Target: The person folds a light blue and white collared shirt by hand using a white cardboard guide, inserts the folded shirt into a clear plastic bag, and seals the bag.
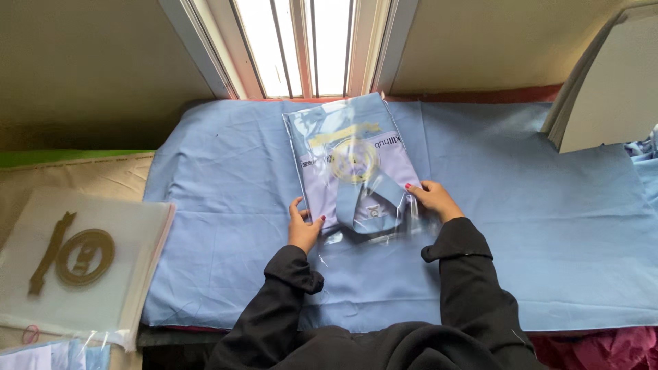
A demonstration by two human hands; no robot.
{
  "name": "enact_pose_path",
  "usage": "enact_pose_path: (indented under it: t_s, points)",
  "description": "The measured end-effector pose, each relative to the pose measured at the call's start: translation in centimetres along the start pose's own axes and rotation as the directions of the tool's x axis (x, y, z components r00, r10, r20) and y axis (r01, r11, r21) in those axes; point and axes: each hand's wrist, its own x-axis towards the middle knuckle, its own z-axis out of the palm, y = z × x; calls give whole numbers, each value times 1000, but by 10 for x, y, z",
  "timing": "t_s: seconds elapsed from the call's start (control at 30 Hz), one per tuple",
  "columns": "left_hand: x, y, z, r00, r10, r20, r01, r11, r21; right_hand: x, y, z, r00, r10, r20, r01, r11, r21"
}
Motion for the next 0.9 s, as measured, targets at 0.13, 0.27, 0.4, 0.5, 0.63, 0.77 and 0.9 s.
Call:
enact_pose_path:
  t_s: [0.13,0.27,0.4,0.5,0.63,0.77,0.9]
  points:
    - [-2,-10,2,1000,14,8,-14,999,43,-3,-3,7,992,-124,23,110,938,328]
    - [-3,-15,38,981,94,168,-89,995,-41,-22,-58,-22,922,-371,-108,382,828,411]
    - [-8,27,62,953,97,285,-101,995,1,-91,-182,-74,856,-502,-123,501,864,-42]
    - [2,102,58,883,2,469,195,908,-370,-162,-254,-69,776,-624,-85,533,722,-440]
    - [-1,199,46,729,123,673,398,725,-563,-202,-277,-9,808,-589,-8,277,392,-877]
    - [8,195,37,780,138,610,416,614,-671,-211,-237,85,636,-765,105,442,249,-862]
    - [34,83,8,871,-25,490,382,663,-644,-217,-198,139,784,-514,348,574,386,-722]
